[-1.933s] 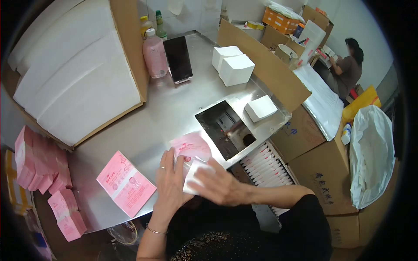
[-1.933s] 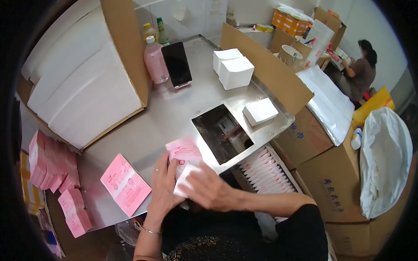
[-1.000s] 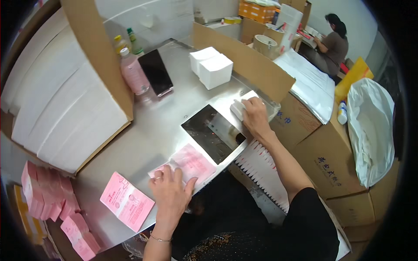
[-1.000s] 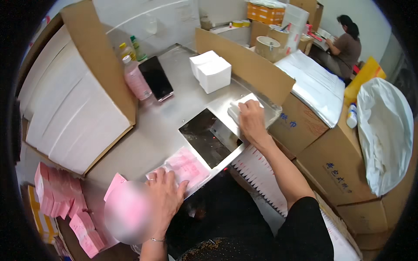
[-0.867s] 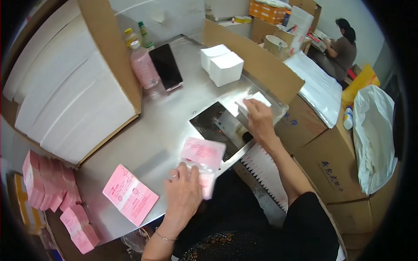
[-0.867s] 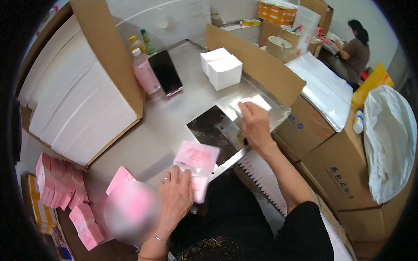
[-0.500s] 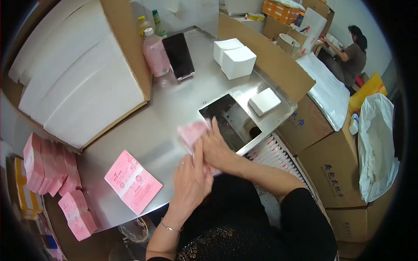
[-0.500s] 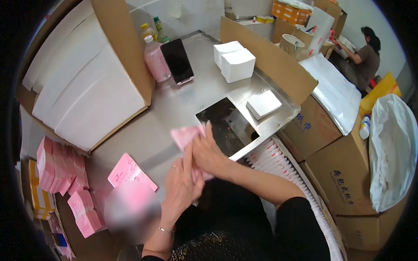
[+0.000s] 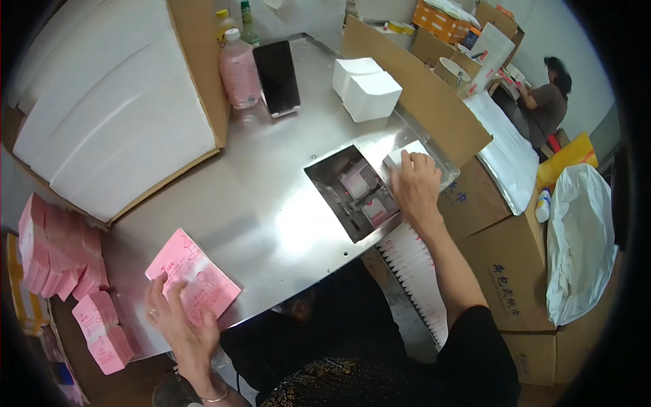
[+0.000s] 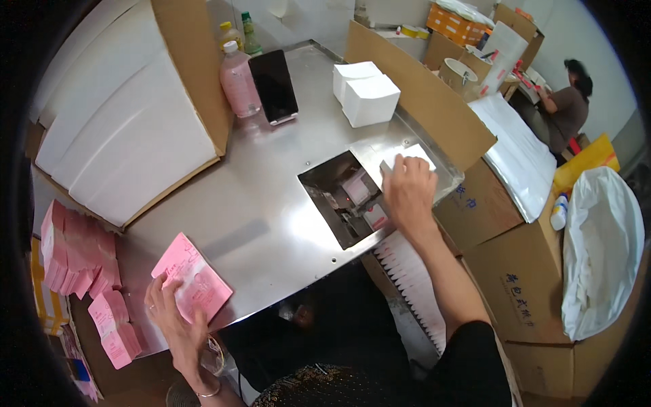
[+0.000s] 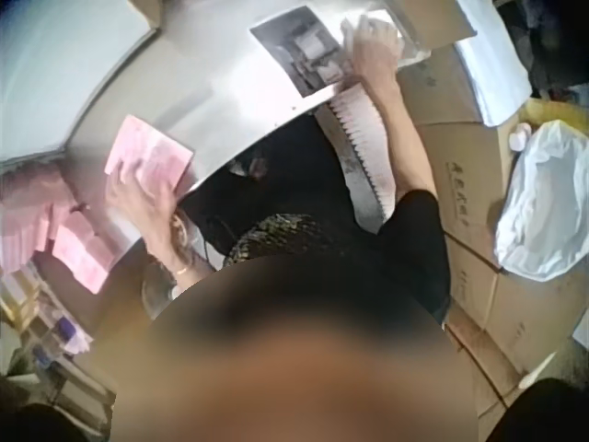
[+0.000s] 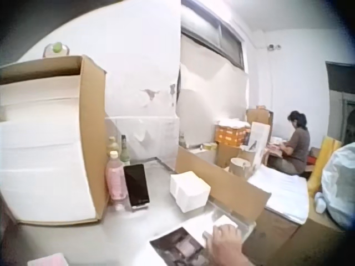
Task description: Organizing, inserting, and packaging stacks of tissue paper packets into cardboard containers and boxes.
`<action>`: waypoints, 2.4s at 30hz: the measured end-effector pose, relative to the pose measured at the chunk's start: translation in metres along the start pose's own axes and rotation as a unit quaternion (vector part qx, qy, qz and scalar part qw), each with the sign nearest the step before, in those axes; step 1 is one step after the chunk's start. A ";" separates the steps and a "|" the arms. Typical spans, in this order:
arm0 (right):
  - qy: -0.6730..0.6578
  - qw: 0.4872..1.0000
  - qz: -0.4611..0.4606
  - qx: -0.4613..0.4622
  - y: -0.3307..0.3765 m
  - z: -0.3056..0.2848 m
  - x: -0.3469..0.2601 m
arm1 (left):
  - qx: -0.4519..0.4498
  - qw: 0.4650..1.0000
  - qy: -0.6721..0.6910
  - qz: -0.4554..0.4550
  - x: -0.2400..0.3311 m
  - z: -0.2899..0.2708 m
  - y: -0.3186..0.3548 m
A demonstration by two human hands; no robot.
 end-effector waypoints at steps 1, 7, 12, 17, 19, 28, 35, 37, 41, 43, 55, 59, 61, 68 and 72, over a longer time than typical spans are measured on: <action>0.022 0.996 0.004 -0.092 0.008 0.022 0.018 | -0.005 1.000 0.006 0.003 -0.011 0.006 0.004; -0.103 0.992 0.040 -0.063 0.003 0.038 0.032 | -0.067 0.994 0.083 0.003 -0.022 0.020 -0.004; -0.123 0.992 0.009 -0.004 0.007 0.029 0.044 | -0.204 0.924 0.224 0.233 0.094 0.083 0.001; -0.320 0.872 -0.366 -0.063 0.067 -0.065 -0.117 | -0.150 0.914 0.332 0.175 0.093 0.113 -0.002; -0.333 0.872 -0.357 -0.042 0.088 -0.072 -0.134 | -0.198 0.925 0.269 0.179 0.084 0.111 -0.001; -0.395 0.884 -0.248 -0.033 0.053 -0.034 -0.121 | -0.183 0.959 0.149 0.157 0.082 0.127 0.000; -0.019 0.995 -0.005 -0.095 0.017 0.028 0.024 | -0.153 0.975 0.097 0.127 0.098 0.109 -0.004; -0.036 0.996 0.000 -0.082 0.016 0.039 0.037 | -0.245 0.963 0.077 0.081 0.102 0.116 -0.003; -0.069 0.995 0.012 -0.072 0.009 0.039 0.038 | -0.083 0.964 0.117 0.225 0.115 0.110 -0.010; -0.073 0.994 0.011 -0.077 0.009 0.040 0.038 | -0.085 0.964 0.126 0.218 0.105 0.114 -0.013; -0.156 0.987 0.008 -0.036 0.014 0.040 0.046 | -0.133 0.972 0.087 0.174 0.104 0.100 -0.010; -0.154 0.987 0.002 -0.037 0.016 0.040 0.050 | -0.129 0.976 0.084 0.154 0.099 0.109 -0.010; -0.162 0.986 0.005 -0.035 0.018 0.039 0.052 | -0.141 0.977 0.077 0.143 0.098 0.114 -0.008; -0.274 0.901 -0.334 -0.033 0.063 -0.058 -0.105 | -0.183 0.945 0.215 0.167 0.094 0.114 -0.002; -0.286 0.898 -0.333 -0.031 0.072 -0.043 -0.136 | -0.172 0.943 0.203 0.202 0.103 0.106 -0.004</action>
Point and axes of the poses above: each hand's wrist, its own y-axis away from the middle knuckle, its own z-axis out of the palm, x = y × z, the point moved 5 cm from there along -y, towards the middle knuckle, and after that the axes turned 5 degrees about y, right-handed, at the moved point
